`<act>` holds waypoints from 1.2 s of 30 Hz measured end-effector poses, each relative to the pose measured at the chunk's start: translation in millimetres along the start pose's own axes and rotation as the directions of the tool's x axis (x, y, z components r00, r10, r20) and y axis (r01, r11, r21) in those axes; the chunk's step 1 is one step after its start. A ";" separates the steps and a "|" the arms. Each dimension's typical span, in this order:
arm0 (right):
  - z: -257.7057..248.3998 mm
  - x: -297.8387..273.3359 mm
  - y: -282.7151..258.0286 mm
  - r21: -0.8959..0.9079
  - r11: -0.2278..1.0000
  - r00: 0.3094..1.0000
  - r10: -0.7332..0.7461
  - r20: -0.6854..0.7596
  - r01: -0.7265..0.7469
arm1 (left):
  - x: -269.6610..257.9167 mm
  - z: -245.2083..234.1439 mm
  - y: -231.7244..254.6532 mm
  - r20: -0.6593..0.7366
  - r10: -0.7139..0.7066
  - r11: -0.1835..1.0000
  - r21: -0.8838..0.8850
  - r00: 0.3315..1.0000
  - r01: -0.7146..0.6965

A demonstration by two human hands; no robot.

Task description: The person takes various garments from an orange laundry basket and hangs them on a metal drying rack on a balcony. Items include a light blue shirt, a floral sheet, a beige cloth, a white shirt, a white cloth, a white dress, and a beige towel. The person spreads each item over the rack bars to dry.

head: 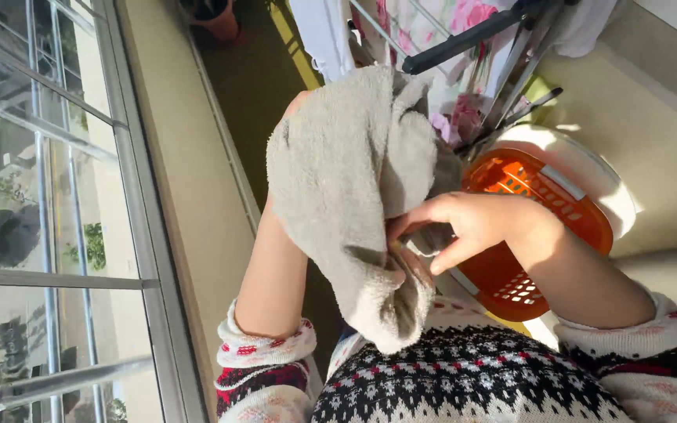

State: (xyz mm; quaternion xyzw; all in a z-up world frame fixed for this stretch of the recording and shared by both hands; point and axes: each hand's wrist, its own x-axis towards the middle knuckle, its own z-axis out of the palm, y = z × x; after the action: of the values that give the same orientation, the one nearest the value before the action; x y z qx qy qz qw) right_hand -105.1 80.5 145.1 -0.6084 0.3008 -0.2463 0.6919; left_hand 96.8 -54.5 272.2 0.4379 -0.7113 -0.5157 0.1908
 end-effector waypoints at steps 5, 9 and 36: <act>15.5 102.7 108.0 0.382 0.900 0.845 0.029 -0.534 0.211 | -25.6 -53.3 -67.7 -0.042 -0.001 0.687 -0.726 0.999 -0.030; 22.2 175.7 143.6 -0.099 0.983 0.809 0.069 -0.584 -0.155 | -20.9 -109.2 -150.3 -0.276 -0.090 0.750 -0.651 0.957 -0.117; -98.5 92.1 133.9 -0.345 0.849 0.298 -0.235 -0.925 -0.401 | -107.1 -324.3 -406.1 -0.209 -0.640 0.472 -0.866 0.740 0.163</act>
State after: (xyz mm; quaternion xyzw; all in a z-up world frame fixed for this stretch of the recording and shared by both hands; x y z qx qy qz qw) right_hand -114.8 -34.4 -5.9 -0.4868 0.7362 -0.4269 0.1972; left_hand 562.6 -184.7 54.0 0.5825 -0.1900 -0.6730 0.4144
